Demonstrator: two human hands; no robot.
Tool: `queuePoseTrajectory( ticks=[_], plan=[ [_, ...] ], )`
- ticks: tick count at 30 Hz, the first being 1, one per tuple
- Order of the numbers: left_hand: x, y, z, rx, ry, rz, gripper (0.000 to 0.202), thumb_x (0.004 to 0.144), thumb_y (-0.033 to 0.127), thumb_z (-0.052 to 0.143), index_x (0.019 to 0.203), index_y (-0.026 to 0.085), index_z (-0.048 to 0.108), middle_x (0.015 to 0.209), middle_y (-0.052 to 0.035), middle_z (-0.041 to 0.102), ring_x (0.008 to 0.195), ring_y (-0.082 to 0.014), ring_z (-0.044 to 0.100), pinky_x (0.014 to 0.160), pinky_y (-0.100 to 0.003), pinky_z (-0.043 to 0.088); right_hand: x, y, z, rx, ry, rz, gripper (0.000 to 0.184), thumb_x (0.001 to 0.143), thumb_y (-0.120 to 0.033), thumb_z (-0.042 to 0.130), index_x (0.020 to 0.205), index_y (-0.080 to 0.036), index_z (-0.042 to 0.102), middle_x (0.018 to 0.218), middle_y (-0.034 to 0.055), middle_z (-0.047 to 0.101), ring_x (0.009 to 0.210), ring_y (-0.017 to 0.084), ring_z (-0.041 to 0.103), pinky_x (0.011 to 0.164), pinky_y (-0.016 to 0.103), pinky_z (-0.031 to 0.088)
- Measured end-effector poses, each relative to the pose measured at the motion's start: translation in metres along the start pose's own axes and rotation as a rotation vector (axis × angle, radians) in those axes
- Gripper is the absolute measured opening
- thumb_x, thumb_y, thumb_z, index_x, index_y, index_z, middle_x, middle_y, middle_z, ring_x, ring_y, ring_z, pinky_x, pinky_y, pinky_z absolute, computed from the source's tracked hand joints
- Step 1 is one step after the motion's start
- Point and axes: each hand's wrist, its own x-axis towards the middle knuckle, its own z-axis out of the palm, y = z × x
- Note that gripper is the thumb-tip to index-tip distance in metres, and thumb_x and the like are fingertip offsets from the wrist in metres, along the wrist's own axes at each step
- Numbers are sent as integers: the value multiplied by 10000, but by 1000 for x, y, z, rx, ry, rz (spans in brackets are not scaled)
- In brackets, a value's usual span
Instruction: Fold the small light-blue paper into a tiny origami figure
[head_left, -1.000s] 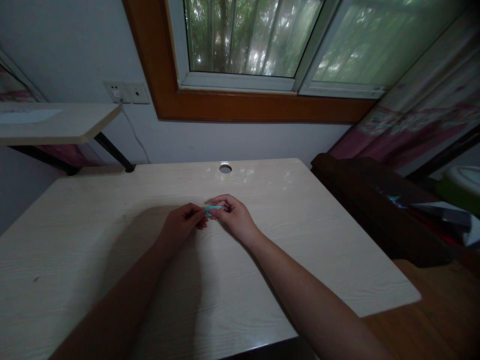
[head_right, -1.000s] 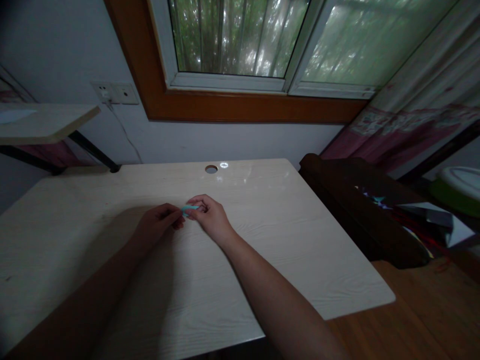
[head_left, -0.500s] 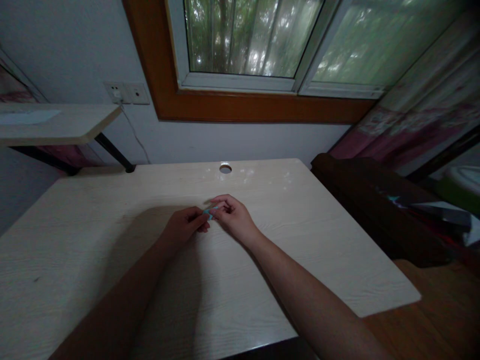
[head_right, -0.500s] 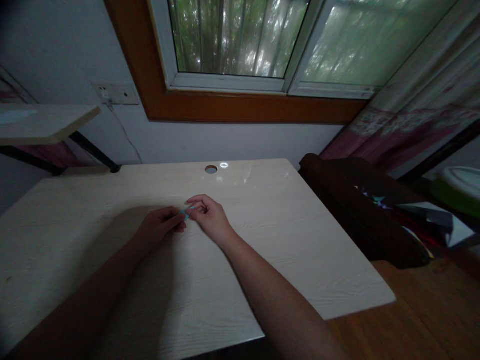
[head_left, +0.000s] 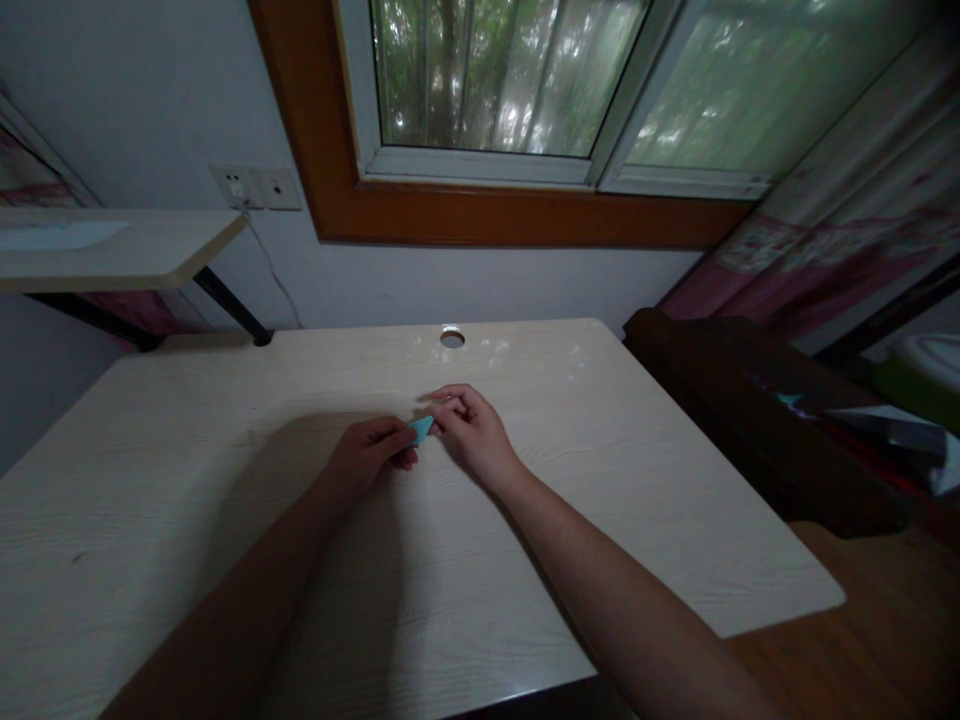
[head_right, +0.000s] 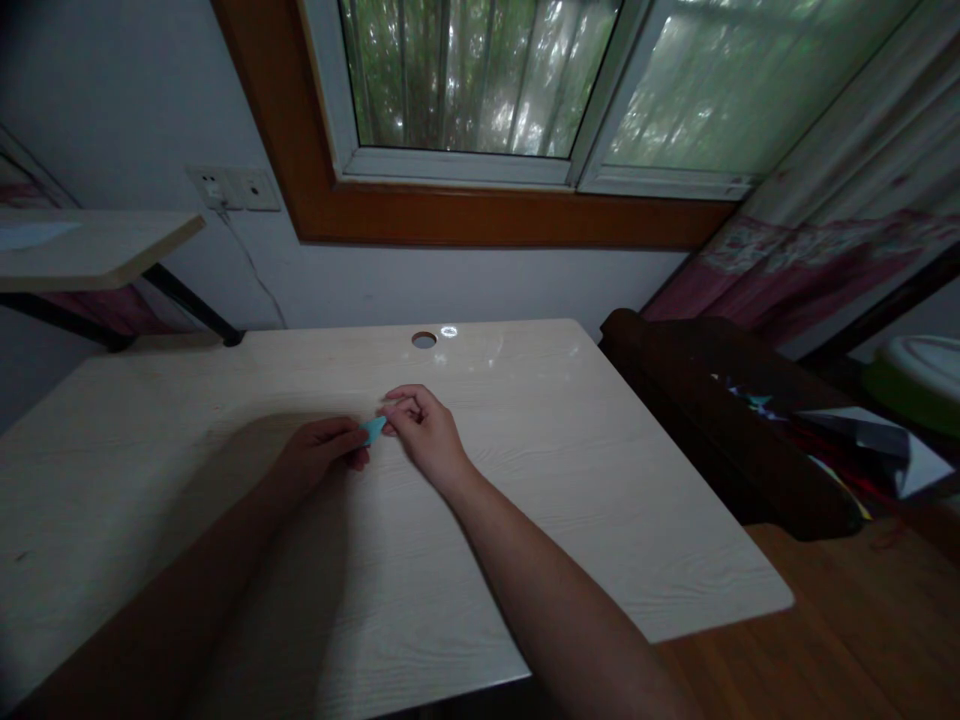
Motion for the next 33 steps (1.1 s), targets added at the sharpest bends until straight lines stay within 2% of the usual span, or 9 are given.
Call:
queuePoseTrajectory(
  ticks=[4,9,15,23,33],
  plan=[
    [1,-2,-1,33,35,12,307,850,443,631,721,174,702,679,-37,696,622,-158,629,623,-260,494,1,-1,0,41,-46,84,342,788,-484,718,932,-178,668,716,15,663,665,139,608,690,288,506],
    [3,-5,-1,79,15,31,326,867,474,607,776,179,710,694,-37,710,626,-160,651,627,-257,513,0,4,-1,-92,-182,132,332,765,-486,732,833,-161,721,732,22,659,644,128,568,646,266,469],
    [6,-6,0,162,-11,27,328,854,486,612,775,189,727,710,-42,732,631,-171,676,635,-268,547,-1,7,-2,-187,-110,58,277,787,-448,708,745,-175,723,648,7,615,602,129,522,616,266,432],
    [4,-3,0,121,76,47,311,857,468,611,782,184,711,717,-49,728,647,-178,669,642,-279,532,0,4,-1,-78,-8,89,266,753,-438,734,749,-173,723,672,25,649,626,146,554,630,276,430],
    [1,-1,-1,44,68,50,282,864,436,620,784,175,690,709,-44,713,642,-164,658,632,-267,512,0,4,0,13,-28,118,262,757,-430,743,755,-169,729,671,23,659,619,133,557,634,275,437]
  ],
)
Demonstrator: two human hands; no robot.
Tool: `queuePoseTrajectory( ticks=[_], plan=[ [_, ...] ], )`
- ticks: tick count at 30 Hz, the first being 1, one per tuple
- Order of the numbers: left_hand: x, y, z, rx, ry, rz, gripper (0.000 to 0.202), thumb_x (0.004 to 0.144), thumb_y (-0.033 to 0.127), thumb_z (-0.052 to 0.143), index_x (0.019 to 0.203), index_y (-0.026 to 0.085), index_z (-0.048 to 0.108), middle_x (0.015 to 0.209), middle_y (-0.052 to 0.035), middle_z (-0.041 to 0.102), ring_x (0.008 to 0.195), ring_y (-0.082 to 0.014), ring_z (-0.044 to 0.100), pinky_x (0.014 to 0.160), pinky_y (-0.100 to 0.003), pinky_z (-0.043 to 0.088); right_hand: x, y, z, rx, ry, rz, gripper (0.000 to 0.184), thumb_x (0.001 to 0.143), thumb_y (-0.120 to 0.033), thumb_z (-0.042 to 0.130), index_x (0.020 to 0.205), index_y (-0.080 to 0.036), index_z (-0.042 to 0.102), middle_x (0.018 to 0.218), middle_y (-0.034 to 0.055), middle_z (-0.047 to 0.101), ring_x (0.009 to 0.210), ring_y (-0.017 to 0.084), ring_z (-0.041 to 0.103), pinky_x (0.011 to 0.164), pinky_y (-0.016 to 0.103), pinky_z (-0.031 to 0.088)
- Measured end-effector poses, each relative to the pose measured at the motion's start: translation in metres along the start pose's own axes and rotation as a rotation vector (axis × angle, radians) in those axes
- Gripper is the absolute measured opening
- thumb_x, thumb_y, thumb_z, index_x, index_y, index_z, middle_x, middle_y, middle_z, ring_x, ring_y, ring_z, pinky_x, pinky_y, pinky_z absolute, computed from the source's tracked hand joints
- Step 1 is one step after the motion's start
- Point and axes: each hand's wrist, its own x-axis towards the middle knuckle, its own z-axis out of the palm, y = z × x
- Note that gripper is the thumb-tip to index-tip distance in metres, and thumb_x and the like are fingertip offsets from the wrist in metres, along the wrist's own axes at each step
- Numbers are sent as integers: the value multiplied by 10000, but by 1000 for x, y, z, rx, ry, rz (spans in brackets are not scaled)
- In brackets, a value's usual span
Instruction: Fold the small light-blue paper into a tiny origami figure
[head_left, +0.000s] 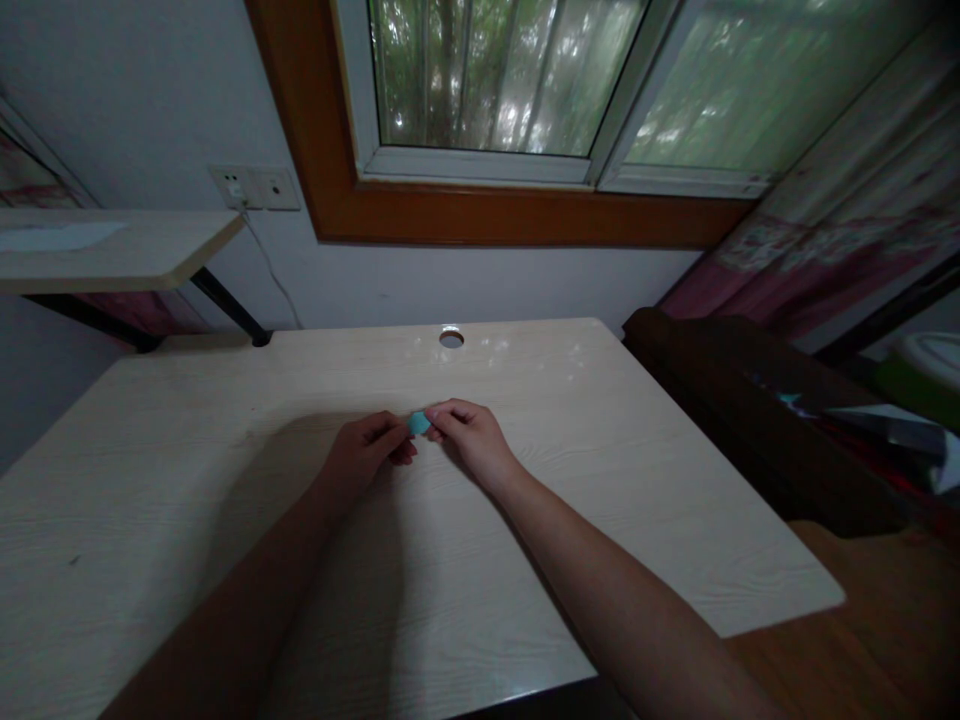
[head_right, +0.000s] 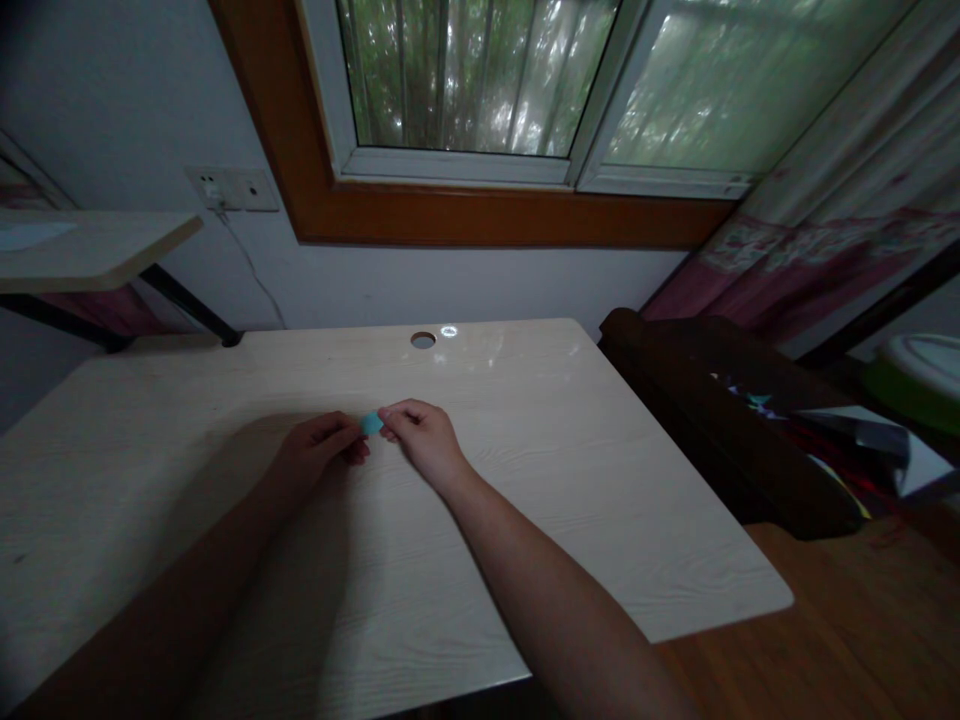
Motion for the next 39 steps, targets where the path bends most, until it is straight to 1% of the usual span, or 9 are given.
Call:
queuePoseTrajectory(
  ticks=[4,8,11,14,20,25,32,35,39],
  plan=[
    [1,0,-1,0,11,9,287,865,435,615,777,172,689,704,-46,710,631,-164,650,622,-268,511,1,-1,0,41,-2,36,284,758,-447,743,755,-164,724,672,26,665,611,129,567,646,277,460],
    [3,-1,-1,-13,49,17,273,867,424,614,774,174,672,699,-34,704,622,-153,645,621,-260,515,2,-2,-1,31,-69,58,303,768,-455,732,743,-153,717,700,35,673,625,125,576,653,275,463],
    [3,0,-1,30,65,21,274,878,416,600,774,171,668,705,-30,706,622,-146,647,627,-252,515,2,0,-1,-11,-106,74,265,727,-411,765,739,-152,706,688,21,665,614,116,563,641,265,447],
    [3,2,0,81,69,16,277,874,411,600,758,168,666,702,-29,709,616,-143,647,627,-246,514,1,3,-1,-30,-94,78,233,710,-371,764,739,-152,691,662,10,650,594,112,545,620,260,424],
    [2,1,2,81,61,0,274,855,415,610,737,172,652,674,-30,703,610,-150,649,610,-248,509,1,5,1,-72,-55,45,192,702,-338,735,722,-160,667,619,-11,604,573,110,509,582,252,372],
    [4,-4,-1,144,29,41,253,860,417,618,813,175,674,743,-30,721,674,-149,650,667,-250,503,0,4,1,-58,-91,52,180,692,-324,722,729,-156,670,647,-5,620,582,108,504,587,251,370],
    [4,-1,0,108,22,-13,248,857,404,621,766,176,657,702,-25,721,650,-156,662,656,-254,501,0,2,-1,-164,-74,36,108,697,-251,659,721,-151,693,634,-3,617,580,109,503,592,252,381],
    [3,1,-1,105,39,-10,273,857,418,617,739,174,653,697,-28,719,636,-154,654,646,-254,497,2,2,-2,-100,-47,43,119,684,-237,662,745,-148,712,654,12,643,596,119,530,607,259,408],
    [3,1,-1,103,34,-1,294,860,434,614,740,171,667,720,-37,725,650,-157,654,653,-258,502,3,-1,-2,10,-50,57,154,705,-288,685,776,-156,719,695,28,665,625,126,553,665,279,451]
  ],
)
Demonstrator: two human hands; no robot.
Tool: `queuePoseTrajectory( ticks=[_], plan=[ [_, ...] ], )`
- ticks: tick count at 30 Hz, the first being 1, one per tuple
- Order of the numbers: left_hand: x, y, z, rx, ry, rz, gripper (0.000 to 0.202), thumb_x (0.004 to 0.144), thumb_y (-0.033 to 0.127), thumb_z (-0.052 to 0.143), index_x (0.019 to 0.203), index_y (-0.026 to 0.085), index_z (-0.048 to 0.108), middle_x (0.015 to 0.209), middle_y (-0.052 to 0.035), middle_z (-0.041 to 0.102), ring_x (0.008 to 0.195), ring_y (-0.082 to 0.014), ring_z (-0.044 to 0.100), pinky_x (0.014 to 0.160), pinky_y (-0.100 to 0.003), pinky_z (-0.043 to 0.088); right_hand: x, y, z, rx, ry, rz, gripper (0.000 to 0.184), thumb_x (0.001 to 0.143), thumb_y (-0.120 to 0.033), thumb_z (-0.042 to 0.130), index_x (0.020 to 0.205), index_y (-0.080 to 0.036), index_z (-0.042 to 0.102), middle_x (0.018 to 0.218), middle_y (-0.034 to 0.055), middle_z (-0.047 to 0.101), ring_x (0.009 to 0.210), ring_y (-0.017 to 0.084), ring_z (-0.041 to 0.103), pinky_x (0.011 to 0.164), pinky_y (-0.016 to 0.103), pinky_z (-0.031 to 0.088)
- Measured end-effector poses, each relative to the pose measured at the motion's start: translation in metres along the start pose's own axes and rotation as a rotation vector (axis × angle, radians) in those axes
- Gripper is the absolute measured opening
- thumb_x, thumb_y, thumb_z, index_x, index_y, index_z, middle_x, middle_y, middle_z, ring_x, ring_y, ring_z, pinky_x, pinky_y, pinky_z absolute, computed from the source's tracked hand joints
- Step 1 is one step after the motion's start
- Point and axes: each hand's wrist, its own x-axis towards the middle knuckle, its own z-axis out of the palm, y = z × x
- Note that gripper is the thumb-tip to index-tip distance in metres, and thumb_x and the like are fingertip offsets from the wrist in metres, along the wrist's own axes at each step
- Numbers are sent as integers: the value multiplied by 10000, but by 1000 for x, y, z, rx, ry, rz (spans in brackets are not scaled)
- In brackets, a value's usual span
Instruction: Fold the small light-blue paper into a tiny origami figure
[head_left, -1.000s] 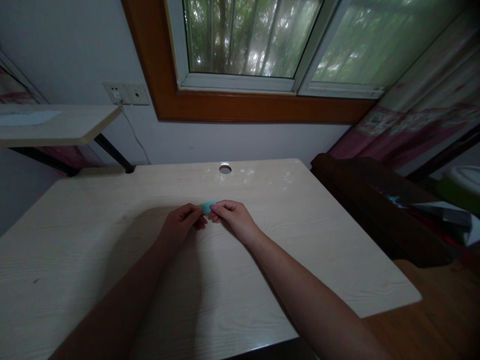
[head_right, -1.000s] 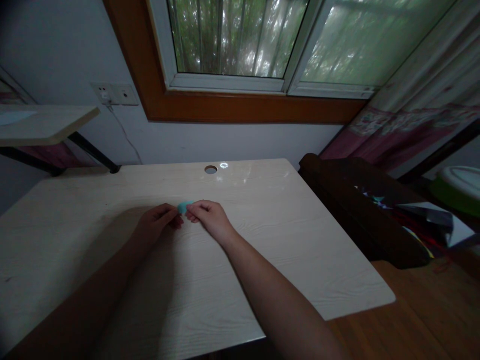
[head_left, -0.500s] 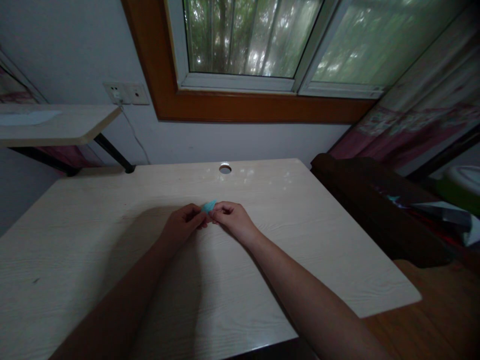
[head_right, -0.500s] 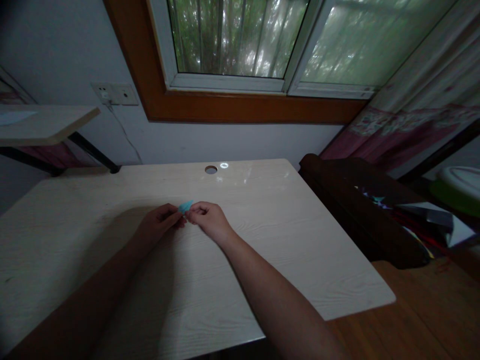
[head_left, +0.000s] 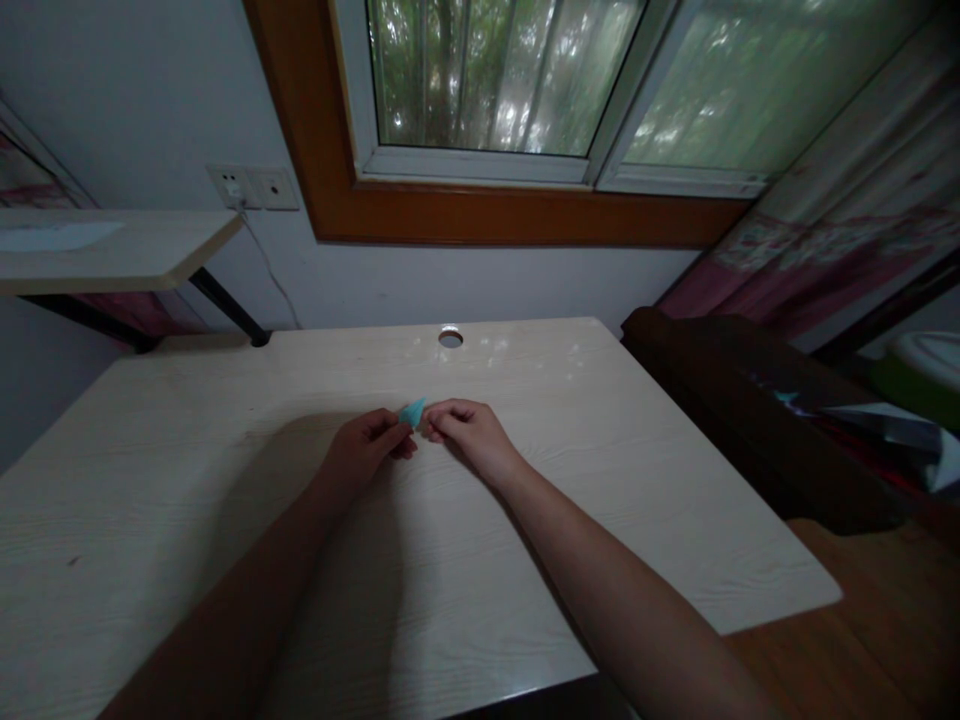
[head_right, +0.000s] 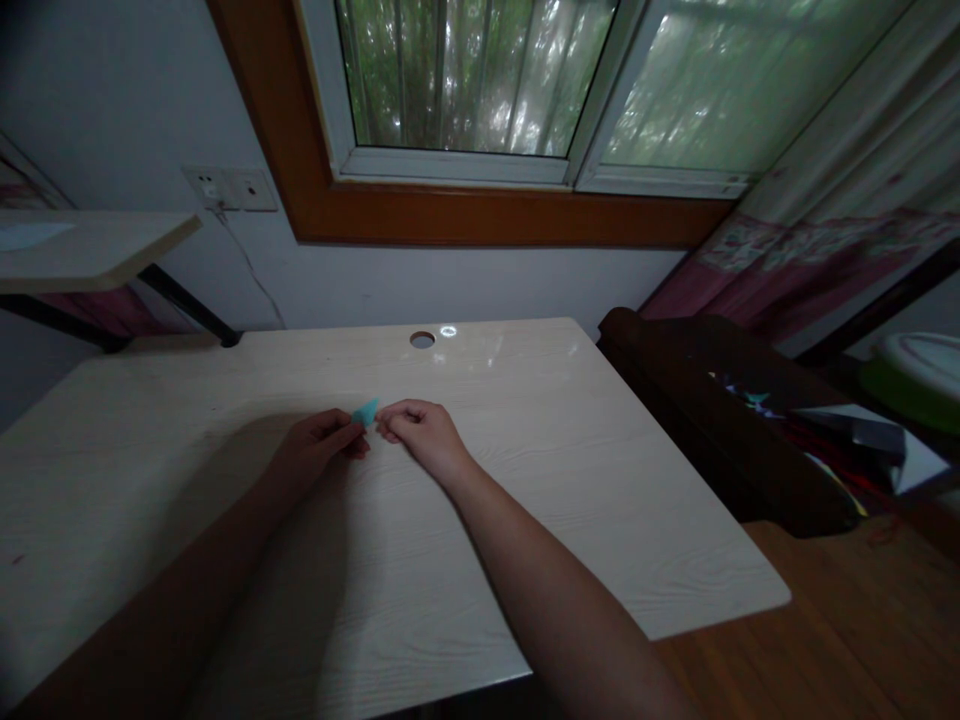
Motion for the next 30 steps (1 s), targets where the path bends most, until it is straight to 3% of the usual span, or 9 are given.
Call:
queuePoseTrajectory(
  ticks=[5,10,20,24,30],
  plan=[
    [1,-4,2,-9,-32,-30,284,867,443,610,788,178,675,730,-28,725,671,-159,666,668,-258,511,-4,-4,2,-100,-66,-9,224,738,-378,706,752,-154,696,688,9,627,630,118,512,623,257,403],
    [-1,-2,3,10,-110,-36,267,860,422,625,765,178,680,731,-25,727,680,-157,670,690,-255,514,-3,1,1,-189,-42,-20,292,729,-426,737,662,-158,640,614,-21,558,584,108,457,583,249,352],
    [-3,1,3,-72,-111,-54,266,848,414,634,746,172,676,713,-31,721,663,-162,661,682,-271,523,-5,-2,2,-155,-12,-83,327,850,-461,619,736,-162,688,665,10,611,637,132,532,647,264,416],
    [-3,1,4,-35,-103,-45,282,847,430,624,740,175,682,724,-38,730,667,-167,669,682,-274,529,-5,-2,3,-174,-48,-64,301,791,-470,697,767,-170,690,683,1,615,629,128,518,640,261,410],
    [-1,-1,3,14,-117,-4,281,849,426,615,741,178,691,724,-37,733,679,-168,676,699,-273,526,-3,4,2,-204,7,-86,298,758,-457,727,716,-167,672,664,0,610,619,125,499,624,261,394]
  ],
)
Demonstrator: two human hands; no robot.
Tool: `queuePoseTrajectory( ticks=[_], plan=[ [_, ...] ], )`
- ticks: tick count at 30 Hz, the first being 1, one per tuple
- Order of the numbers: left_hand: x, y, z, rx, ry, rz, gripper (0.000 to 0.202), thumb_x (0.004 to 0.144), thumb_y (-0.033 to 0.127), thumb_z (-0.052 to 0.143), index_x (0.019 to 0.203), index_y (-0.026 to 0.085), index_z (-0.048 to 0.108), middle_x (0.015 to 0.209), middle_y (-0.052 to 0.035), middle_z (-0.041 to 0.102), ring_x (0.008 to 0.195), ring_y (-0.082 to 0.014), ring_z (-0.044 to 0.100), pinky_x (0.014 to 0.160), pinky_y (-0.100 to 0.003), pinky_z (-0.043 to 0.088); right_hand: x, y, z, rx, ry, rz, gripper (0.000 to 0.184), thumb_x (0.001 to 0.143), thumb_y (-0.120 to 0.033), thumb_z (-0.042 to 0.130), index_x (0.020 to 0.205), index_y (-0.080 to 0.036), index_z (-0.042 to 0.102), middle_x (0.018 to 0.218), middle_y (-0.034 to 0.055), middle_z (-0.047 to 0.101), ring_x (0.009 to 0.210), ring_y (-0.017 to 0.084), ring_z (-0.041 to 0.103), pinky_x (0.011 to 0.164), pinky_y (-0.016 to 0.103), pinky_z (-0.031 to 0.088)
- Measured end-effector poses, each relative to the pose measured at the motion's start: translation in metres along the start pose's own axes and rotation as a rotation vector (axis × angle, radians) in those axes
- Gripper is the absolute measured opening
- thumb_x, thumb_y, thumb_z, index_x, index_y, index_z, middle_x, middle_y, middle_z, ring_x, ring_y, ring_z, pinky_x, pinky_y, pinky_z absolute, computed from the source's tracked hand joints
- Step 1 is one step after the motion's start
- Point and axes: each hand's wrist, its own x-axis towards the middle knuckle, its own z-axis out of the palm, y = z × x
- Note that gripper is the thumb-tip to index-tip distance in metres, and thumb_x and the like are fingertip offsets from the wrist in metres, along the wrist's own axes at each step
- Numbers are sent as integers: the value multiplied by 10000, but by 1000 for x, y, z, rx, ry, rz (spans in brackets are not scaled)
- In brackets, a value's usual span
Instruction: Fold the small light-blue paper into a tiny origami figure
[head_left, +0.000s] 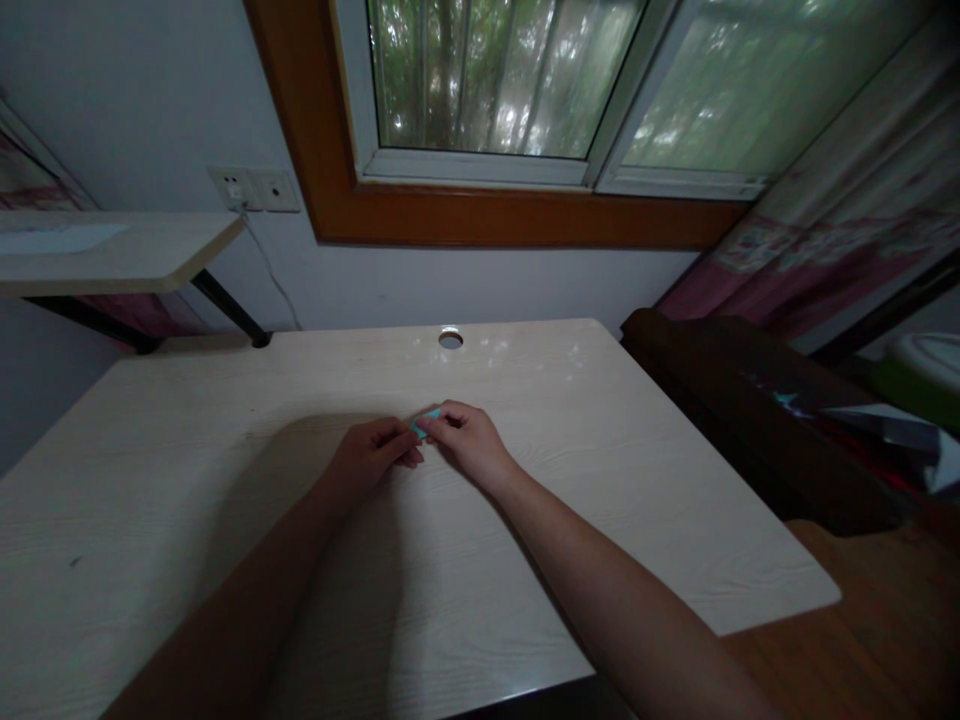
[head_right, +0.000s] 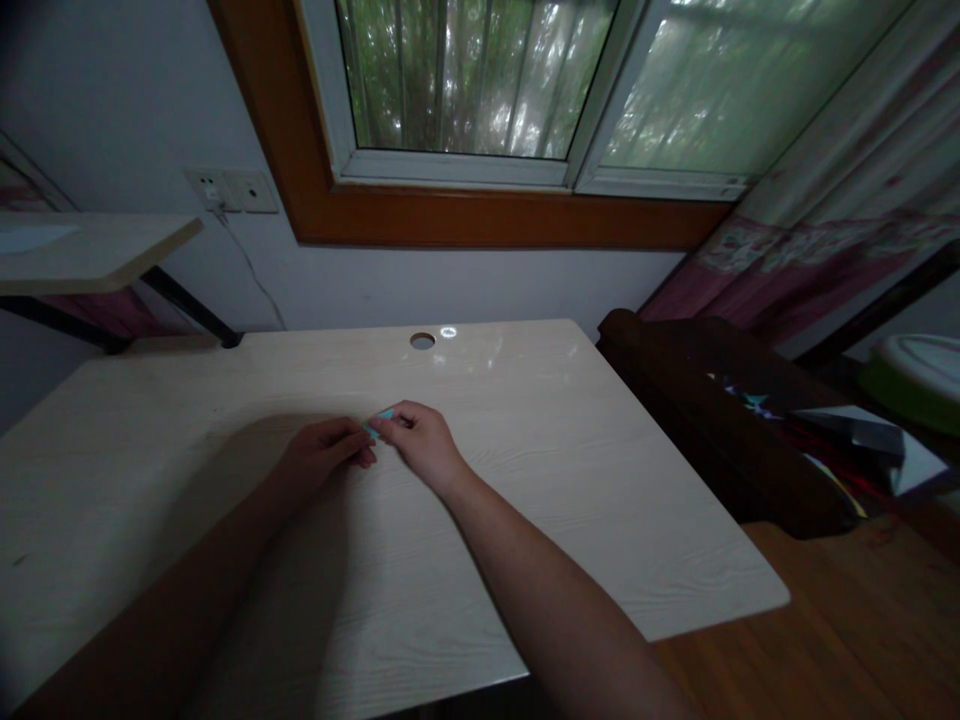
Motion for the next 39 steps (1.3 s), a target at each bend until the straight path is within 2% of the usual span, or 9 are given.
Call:
queuePoseTrajectory(
  ticks=[6,12,19,23,29,39],
  plan=[
    [-2,3,0,-48,12,-3,244,851,376,612,733,172,676,705,-31,719,674,-163,668,696,-270,518,0,2,-1,51,10,11,271,786,-431,697,753,-163,676,653,-3,590,608,122,490,623,263,391],
    [-3,4,1,-58,8,1,223,847,351,611,723,171,653,703,-28,709,677,-162,661,697,-270,515,0,-1,-2,99,18,8,315,776,-471,703,724,-164,660,657,4,594,622,130,503,625,265,392],
    [-3,5,-1,-65,98,13,199,839,348,617,767,168,660,709,-32,705,686,-163,656,700,-277,512,2,-5,-7,162,108,-32,320,781,-457,705,670,-166,633,635,-1,572,622,132,490,661,275,394],
    [-2,7,0,-81,120,44,232,864,381,584,814,165,651,752,-46,712,685,-163,646,678,-277,509,2,-6,-5,140,85,-25,329,791,-471,697,690,-162,645,648,5,583,627,133,495,660,277,393],
    [-4,4,0,-77,69,56,232,871,371,584,847,156,668,779,-54,706,702,-165,644,689,-277,511,-1,-9,-3,137,51,-13,323,790,-475,705,732,-159,666,666,11,614,640,134,520,660,276,406],
    [-4,8,-2,-61,55,71,335,896,445,551,797,158,692,744,-53,707,686,-163,636,674,-264,499,1,-3,-3,231,7,27,322,764,-474,735,814,-160,688,707,11,637,659,125,548,672,265,426]
  ],
)
